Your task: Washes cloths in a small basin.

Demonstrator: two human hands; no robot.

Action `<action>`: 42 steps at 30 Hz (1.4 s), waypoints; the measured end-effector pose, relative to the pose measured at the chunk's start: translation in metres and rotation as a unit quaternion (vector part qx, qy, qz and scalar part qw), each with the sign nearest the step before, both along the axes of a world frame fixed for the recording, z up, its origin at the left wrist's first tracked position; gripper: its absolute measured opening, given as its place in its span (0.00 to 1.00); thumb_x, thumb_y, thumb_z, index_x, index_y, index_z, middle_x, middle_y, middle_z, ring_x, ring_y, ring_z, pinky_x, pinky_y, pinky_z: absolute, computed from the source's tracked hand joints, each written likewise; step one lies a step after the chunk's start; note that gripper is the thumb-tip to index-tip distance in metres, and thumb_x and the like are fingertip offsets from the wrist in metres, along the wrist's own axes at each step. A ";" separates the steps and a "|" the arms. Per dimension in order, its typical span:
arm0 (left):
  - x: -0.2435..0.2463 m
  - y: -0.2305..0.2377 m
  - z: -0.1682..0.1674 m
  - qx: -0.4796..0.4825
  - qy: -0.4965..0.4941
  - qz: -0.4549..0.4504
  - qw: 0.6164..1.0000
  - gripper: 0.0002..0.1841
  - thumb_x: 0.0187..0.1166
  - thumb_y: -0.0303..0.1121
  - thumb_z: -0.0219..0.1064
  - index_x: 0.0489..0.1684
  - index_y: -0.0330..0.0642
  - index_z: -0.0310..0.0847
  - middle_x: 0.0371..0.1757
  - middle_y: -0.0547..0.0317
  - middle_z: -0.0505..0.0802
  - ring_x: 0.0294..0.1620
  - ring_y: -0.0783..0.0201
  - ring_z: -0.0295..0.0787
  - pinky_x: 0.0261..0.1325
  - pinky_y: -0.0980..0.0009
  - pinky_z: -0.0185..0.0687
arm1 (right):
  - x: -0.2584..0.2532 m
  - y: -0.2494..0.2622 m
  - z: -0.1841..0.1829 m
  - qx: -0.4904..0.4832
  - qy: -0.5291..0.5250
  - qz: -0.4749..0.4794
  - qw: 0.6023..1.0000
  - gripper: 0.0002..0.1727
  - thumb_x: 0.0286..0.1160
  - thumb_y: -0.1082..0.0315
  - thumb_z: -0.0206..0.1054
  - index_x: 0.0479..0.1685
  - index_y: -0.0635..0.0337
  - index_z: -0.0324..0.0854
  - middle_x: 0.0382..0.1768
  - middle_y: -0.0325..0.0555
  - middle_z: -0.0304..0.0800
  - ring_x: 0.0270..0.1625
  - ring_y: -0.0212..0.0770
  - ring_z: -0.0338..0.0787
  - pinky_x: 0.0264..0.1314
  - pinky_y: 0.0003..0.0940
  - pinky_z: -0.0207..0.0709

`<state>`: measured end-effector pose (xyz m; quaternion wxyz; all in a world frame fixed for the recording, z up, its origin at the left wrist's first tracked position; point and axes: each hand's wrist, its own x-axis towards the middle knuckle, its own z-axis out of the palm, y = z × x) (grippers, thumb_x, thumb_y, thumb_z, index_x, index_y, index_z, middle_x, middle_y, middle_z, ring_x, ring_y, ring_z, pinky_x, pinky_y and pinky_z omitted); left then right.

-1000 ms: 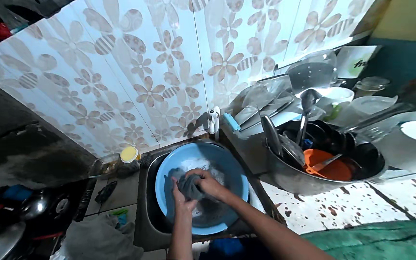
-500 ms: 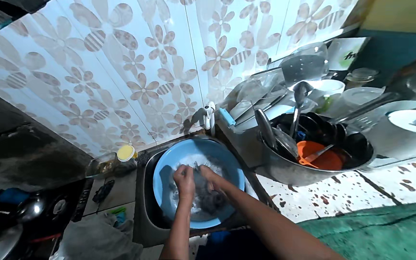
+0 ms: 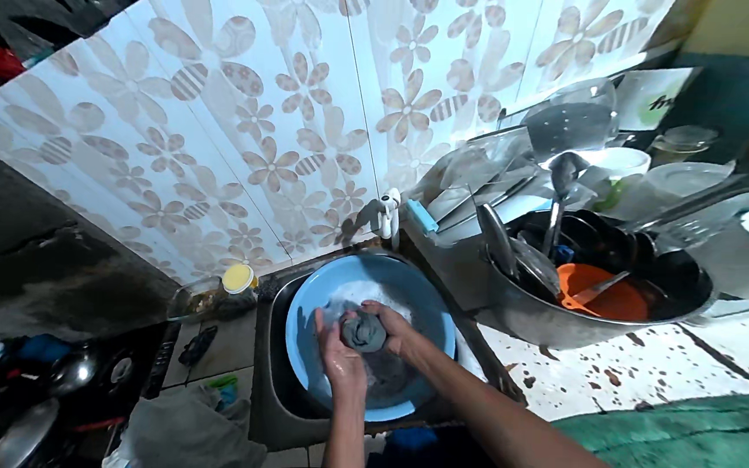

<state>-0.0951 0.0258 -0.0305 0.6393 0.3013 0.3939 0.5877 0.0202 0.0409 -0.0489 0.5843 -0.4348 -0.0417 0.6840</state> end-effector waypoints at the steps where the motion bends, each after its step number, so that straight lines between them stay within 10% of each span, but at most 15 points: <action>1: -0.002 0.001 0.004 -0.048 -0.043 0.002 0.998 0.26 0.94 0.33 0.42 0.91 0.50 0.52 0.67 0.47 0.85 0.63 0.56 0.85 0.65 0.55 0.81 | 0.007 0.001 -0.002 0.059 -0.051 0.029 0.997 0.15 0.81 0.72 0.58 0.65 0.58 0.74 0.42 0.50 0.87 0.41 0.43 0.89 0.45 0.45 0.85; 6: -0.021 -0.011 -0.028 -0.178 -0.172 -0.329 0.911 0.41 0.76 0.72 0.55 0.63 0.38 0.78 0.50 0.41 0.93 0.48 0.44 0.93 0.49 0.43 0.91 | 0.007 0.005 0.005 0.203 -0.266 0.187 0.923 0.12 0.62 0.78 0.68 0.43 0.57 0.81 0.36 0.41 0.85 0.39 0.35 0.85 0.44 0.36 0.82; 9: -0.016 -0.023 -0.029 -0.203 -0.136 -0.373 0.895 0.18 0.93 0.43 0.48 0.49 0.38 0.79 0.38 0.55 0.91 0.23 0.71 0.86 0.21 0.79 0.82 | 0.006 0.012 0.008 0.197 -0.365 0.281 0.865 0.07 0.75 0.77 0.67 0.48 0.64 0.83 0.42 0.44 0.85 0.44 0.34 0.83 0.53 0.34 0.79; 13: 0.001 -0.037 -0.037 -0.214 0.082 -0.285 0.931 0.06 0.88 0.27 0.55 0.41 0.39 0.75 0.21 0.64 0.80 0.09 0.77 0.67 0.11 0.83 0.65 | -0.001 0.019 0.005 0.136 -0.501 0.432 0.737 0.17 0.88 0.65 0.59 0.65 0.64 0.83 0.59 0.61 0.87 0.61 0.51 0.86 0.69 0.51 0.75; 16: 0.013 -0.042 -0.035 -0.180 0.267 -0.218 0.921 0.08 0.84 0.27 0.62 0.55 0.35 0.76 0.31 0.56 0.81 0.22 0.68 0.72 0.22 0.72 0.70 | -0.016 0.021 0.012 0.058 -0.576 0.462 0.672 0.18 0.85 0.66 0.59 0.67 0.61 0.83 0.63 0.65 0.86 0.67 0.61 0.85 0.72 0.62 0.74; 20: 0.020 -0.041 -0.041 -0.104 0.384 -0.171 0.901 0.23 0.84 0.27 0.64 0.76 0.25 0.69 0.67 0.34 0.86 0.68 0.51 0.84 0.73 0.55 0.79 | -0.034 0.020 0.021 -0.003 -0.634 0.460 0.622 0.18 0.82 0.66 0.64 0.65 0.67 0.83 0.65 0.68 0.85 0.70 0.64 0.85 0.72 0.62 0.76; 25: 0.022 -0.048 -0.050 -0.096 0.395 -0.152 0.901 0.24 0.94 0.30 0.46 0.85 0.26 0.59 0.80 0.33 0.77 0.82 0.50 0.72 0.85 0.57 0.66 | -0.045 0.011 0.029 -0.069 -0.658 0.443 0.605 0.19 0.83 0.66 0.63 0.64 0.72 0.81 0.67 0.68 0.84 0.71 0.64 0.85 0.71 0.62 0.77; 31: 0.022 -0.051 -0.059 -0.063 0.371 -0.136 0.917 0.21 0.93 0.29 0.49 0.79 0.26 0.67 0.74 0.35 0.82 0.76 0.52 0.78 0.80 0.59 0.72 | -0.044 0.006 0.033 -0.102 -0.667 0.418 0.608 0.17 0.82 0.65 0.61 0.59 0.69 0.84 0.63 0.64 0.87 0.68 0.61 0.88 0.66 0.61 0.80; 35: 0.021 -0.048 -0.035 -0.065 0.514 -0.158 0.841 0.28 0.83 0.32 0.67 0.81 0.30 0.66 0.68 0.38 0.88 0.69 0.48 0.87 0.73 0.51 0.80 | -0.025 0.001 0.013 0.020 -0.592 0.300 0.748 0.19 0.85 0.64 0.61 0.69 0.61 0.81 0.60 0.63 0.89 0.63 0.59 0.89 0.68 0.59 0.78; 38: -0.003 -0.037 -0.021 0.008 0.489 -0.063 0.870 0.47 0.71 0.28 0.77 0.91 0.32 0.50 0.79 0.33 0.79 0.75 0.44 0.82 0.76 0.48 0.79 | 0.001 -0.019 0.002 0.114 -0.486 0.237 0.833 0.38 0.84 0.47 0.65 0.88 0.55 0.63 0.74 0.64 0.79 0.73 0.58 0.83 0.77 0.56 0.75; 42: -0.091 0.024 0.008 0.098 0.610 0.101 0.780 0.37 0.75 0.32 0.75 0.86 0.35 0.66 0.78 0.29 0.79 0.79 0.39 0.77 0.81 0.47 0.74 | 0.044 -0.063 -0.022 0.128 -0.640 0.211 0.728 0.26 0.87 0.52 0.60 0.70 0.63 0.84 0.73 0.64 0.81 0.79 0.67 0.75 0.82 0.69 0.62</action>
